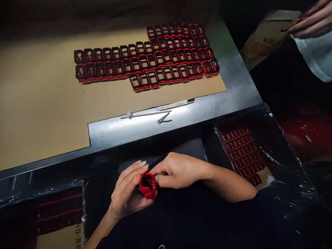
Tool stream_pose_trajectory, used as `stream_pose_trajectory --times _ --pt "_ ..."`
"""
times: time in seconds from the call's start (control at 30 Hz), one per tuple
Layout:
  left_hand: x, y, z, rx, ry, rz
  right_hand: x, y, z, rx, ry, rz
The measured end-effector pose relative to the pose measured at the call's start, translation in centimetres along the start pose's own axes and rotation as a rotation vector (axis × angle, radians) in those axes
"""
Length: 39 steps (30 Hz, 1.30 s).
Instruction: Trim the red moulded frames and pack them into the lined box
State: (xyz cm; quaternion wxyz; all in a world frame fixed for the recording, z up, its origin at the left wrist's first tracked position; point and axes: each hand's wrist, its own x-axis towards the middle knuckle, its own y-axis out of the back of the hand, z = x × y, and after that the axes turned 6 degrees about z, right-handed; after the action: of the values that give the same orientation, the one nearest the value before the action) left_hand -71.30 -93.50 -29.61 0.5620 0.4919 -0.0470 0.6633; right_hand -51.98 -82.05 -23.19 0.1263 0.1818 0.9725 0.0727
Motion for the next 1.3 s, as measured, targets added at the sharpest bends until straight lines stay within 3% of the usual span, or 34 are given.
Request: stream_pose_trajectory --times 0.07,0.23,0.47,0.63,0.83,1.03,1.13,1.23,1.3 --pt "0.09 -0.03 -0.03 -0.003 0.001 -0.001 -0.15 0.08 0.02 0.027 -0.010 -0.009" --pt "-0.02 -0.19 -0.13 -0.002 -0.005 0.003 -0.06 -0.55 0.18 -0.055 -0.015 0.120" --pt "-0.24 -0.21 -0.12 -0.011 -0.014 -0.006 -0.22 -0.20 0.38 0.022 0.025 0.019" --pt "-0.11 -0.26 -0.14 -0.042 -0.034 -0.010 -0.27 -0.47 0.47 -0.024 0.007 0.082" --pt "-0.04 -0.25 -0.13 -0.022 -0.017 -0.007 -0.40 -0.23 0.71 0.031 0.008 0.021" --pt "0.03 -0.31 -0.26 -0.030 -0.019 -0.007 -0.31 -0.59 0.78 0.003 -0.010 0.102" --pt "-0.05 -0.37 -0.26 -0.035 -0.003 -0.010 -0.49 -0.16 0.83 0.019 0.002 0.059" --pt "-0.24 -0.59 -0.23 -0.066 0.035 0.005 -0.51 -0.12 0.87 0.125 -0.049 0.015" --pt "-0.36 -0.83 -0.23 -0.082 0.066 0.021 -0.21 -0.80 0.80 0.140 -0.114 0.098"
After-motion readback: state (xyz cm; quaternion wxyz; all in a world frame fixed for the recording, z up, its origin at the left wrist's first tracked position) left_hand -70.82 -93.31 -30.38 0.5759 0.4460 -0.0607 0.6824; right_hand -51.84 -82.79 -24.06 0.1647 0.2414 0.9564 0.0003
